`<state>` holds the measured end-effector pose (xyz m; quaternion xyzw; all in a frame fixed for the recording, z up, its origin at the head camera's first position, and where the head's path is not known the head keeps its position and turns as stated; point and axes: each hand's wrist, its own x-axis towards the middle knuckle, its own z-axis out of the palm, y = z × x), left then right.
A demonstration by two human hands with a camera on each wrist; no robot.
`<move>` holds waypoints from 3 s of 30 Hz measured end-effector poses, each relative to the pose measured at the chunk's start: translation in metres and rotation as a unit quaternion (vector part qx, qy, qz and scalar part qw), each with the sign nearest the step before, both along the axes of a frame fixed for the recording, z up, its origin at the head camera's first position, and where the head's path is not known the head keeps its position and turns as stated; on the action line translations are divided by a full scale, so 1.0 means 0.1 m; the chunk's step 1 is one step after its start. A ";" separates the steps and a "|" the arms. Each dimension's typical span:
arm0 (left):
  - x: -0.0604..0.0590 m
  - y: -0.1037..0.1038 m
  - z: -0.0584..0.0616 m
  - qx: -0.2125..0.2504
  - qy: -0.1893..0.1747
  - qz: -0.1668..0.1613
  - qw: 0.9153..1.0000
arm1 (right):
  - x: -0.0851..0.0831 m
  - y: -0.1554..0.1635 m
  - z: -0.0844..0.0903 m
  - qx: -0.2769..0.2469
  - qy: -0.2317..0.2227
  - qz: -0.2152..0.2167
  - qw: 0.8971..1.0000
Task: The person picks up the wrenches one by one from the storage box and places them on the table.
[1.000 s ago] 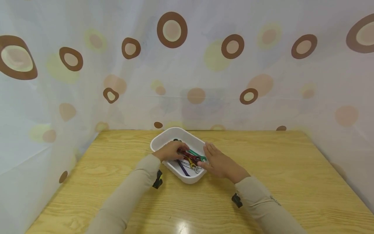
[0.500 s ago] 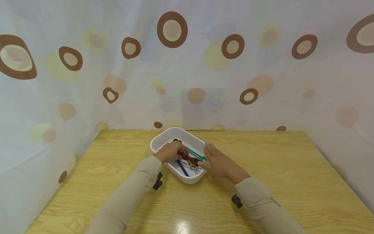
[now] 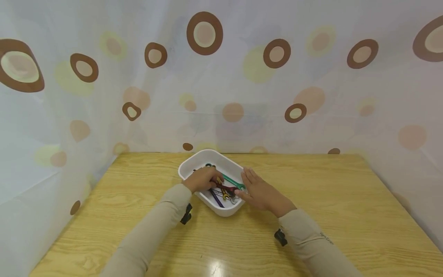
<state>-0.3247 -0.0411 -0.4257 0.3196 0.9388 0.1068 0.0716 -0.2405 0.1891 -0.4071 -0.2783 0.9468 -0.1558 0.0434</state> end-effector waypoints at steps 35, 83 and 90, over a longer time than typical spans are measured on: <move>0.10 -0.06 0.05 0.138 0.111 0.012 0.984 | 0.00 0.01 -0.02 -0.012 0.007 0.000 1.000; 0.35 -1.34 0.69 0.499 -0.106 0.330 0.794 | -0.03 0.02 -0.07 -0.002 -0.005 -0.012 1.000; 0.41 -1.57 0.44 0.453 -0.174 0.337 0.807 | -0.03 0.03 -0.08 -0.006 -0.010 -0.012 1.000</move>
